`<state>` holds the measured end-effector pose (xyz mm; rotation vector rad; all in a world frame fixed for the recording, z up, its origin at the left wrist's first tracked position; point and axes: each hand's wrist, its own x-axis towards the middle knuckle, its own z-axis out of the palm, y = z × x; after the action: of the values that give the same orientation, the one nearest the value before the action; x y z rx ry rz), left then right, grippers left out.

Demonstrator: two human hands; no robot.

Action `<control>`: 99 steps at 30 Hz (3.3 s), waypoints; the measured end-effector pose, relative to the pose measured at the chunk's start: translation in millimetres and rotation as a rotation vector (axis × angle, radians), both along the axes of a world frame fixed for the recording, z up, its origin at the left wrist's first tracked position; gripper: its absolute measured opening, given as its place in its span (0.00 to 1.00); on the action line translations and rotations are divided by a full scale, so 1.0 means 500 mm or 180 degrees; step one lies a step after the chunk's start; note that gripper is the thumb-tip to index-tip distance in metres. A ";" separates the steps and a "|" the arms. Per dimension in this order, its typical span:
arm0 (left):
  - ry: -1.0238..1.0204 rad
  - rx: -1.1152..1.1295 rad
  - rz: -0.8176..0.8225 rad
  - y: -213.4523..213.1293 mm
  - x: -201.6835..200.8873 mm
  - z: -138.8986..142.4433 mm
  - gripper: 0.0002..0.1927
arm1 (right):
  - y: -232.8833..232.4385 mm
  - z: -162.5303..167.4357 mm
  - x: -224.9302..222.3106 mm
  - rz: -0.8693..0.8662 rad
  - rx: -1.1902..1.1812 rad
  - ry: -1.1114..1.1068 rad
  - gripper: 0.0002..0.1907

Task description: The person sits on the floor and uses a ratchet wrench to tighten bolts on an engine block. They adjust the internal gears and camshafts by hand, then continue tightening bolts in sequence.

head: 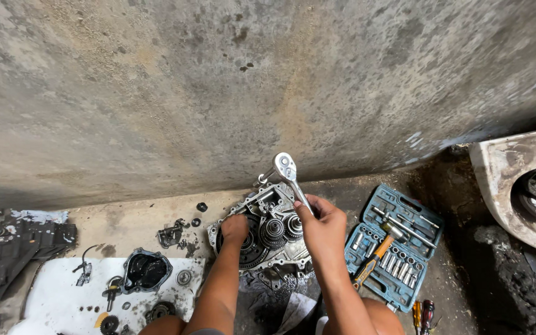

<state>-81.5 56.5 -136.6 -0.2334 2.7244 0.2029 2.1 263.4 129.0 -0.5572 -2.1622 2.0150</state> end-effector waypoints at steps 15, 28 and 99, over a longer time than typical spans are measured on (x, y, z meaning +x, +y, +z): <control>-0.0340 -0.0056 0.0166 0.008 -0.004 0.007 0.22 | 0.004 0.021 0.004 0.0018 -0.0147 -0.0115 0.10; -0.0015 0.0060 0.0375 0.008 0.003 0.003 0.25 | 0.008 0.020 0.008 0.0061 0.0066 -0.0021 0.11; 0.0656 0.1060 0.1522 0.161 0.570 -0.208 0.17 | 0.099 0.069 0.072 0.0326 0.0468 0.0209 0.05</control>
<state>203.6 137.0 -240.4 -0.8005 2.7296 0.8454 37.9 313.1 163.3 -0.3628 -2.3185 1.8730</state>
